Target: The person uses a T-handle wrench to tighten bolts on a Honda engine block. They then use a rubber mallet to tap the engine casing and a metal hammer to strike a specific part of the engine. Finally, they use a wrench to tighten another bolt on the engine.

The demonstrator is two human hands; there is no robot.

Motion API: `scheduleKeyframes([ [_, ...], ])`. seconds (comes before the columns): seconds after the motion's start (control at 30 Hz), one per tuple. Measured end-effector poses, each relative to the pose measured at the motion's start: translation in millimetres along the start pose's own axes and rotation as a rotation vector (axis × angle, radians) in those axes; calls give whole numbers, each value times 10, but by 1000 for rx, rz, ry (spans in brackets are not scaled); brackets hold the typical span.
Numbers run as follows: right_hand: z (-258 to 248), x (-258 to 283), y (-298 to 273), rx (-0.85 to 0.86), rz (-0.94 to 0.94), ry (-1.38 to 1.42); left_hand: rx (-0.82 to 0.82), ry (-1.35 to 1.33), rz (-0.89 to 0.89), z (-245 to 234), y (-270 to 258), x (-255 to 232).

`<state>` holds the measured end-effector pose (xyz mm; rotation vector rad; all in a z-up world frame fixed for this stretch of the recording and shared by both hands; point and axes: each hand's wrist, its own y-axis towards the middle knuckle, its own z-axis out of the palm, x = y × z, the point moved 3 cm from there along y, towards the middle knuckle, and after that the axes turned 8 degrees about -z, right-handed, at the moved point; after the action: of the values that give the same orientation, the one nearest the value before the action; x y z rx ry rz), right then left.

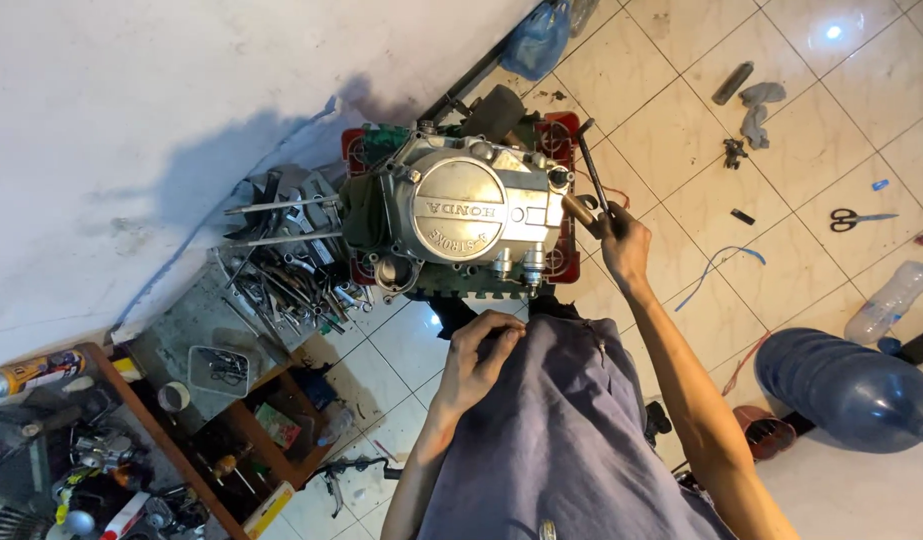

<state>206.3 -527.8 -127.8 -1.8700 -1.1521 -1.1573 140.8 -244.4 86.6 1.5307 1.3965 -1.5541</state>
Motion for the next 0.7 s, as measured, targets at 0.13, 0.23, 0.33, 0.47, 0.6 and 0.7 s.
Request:
scheduleKeyframes([
  [0.13, -170, -11, 226, 166, 166, -96, 2, 5, -3, 38, -2, 16],
  [0.23, -268, 40, 374, 221, -109, -282, 11, -16, 7, 48, 7, 65],
  [0.33, -239, -266, 396, 394, 55, -105, 23, -40, -6, 78, 34, 111],
  [0.47, 32, -1063, 434, 503, 117, -36, 49, 0, -18, 109, 45, 102],
  [0.6, 267, -971, 336, 476, 83, 114, 65, 58, 20, 111, 84, 100],
  [0.7, 322, -766, 277, 543, 226, 324, 55, 40, 3, 114, 115, 156],
])
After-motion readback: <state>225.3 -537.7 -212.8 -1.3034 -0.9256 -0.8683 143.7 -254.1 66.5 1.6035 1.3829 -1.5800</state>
